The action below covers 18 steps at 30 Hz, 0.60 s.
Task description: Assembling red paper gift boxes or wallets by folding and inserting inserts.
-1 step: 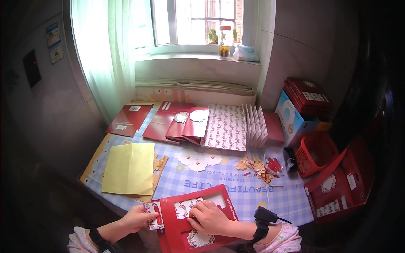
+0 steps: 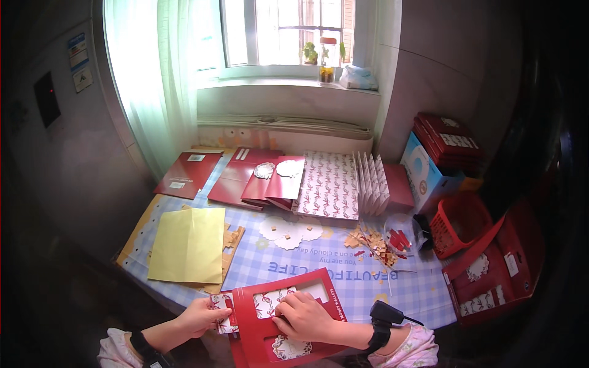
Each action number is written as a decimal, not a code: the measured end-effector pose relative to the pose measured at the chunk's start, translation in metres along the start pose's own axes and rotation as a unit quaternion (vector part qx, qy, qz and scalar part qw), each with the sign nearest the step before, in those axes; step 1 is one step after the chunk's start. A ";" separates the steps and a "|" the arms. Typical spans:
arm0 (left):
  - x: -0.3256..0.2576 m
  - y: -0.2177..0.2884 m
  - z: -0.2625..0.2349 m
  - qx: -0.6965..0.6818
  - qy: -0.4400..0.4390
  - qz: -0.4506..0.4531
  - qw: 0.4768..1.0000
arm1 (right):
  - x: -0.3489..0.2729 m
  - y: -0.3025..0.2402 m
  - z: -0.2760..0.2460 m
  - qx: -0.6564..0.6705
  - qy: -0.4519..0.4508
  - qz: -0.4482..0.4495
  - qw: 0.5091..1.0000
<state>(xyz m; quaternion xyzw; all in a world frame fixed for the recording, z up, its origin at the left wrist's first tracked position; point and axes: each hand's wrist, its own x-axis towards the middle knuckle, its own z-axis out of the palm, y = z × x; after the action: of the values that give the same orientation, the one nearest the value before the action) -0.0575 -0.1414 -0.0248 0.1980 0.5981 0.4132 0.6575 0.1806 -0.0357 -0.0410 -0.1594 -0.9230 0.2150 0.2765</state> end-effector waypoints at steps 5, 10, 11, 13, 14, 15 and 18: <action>0.009 0.006 0.009 0.015 0.022 -0.017 1.000 | 0.004 0.003 0.000 0.002 0.009 -0.007 1.000; 0.012 0.012 0.026 -0.036 -0.013 -0.004 0.999 | 0.005 0.002 -0.006 -0.003 0.006 0.005 1.000; 0.012 0.013 0.028 -0.042 -0.009 0.000 0.999 | 0.005 0.003 -0.006 -0.005 0.008 0.006 1.000; 0.010 0.014 0.030 -0.046 -0.009 0.012 0.999 | 0.007 0.004 -0.010 -0.010 0.026 -0.025 0.999; 0.007 0.013 0.030 -0.064 -0.020 0.058 0.996 | 0.009 0.004 -0.017 -0.015 0.028 -0.027 0.999; 0.005 0.011 0.027 -0.086 -0.026 0.105 0.990 | 0.017 0.002 -0.030 -0.050 0.076 -0.017 0.996; 0.002 0.019 0.028 -0.079 -0.045 0.246 0.965 | 0.022 0.024 -0.055 -0.082 0.246 0.051 0.964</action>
<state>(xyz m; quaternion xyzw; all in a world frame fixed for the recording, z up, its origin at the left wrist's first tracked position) -0.0364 -0.1226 -0.0060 0.3048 0.4664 0.5987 0.5755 0.1991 0.0113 -0.0009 -0.2760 -0.8315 0.1067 0.4702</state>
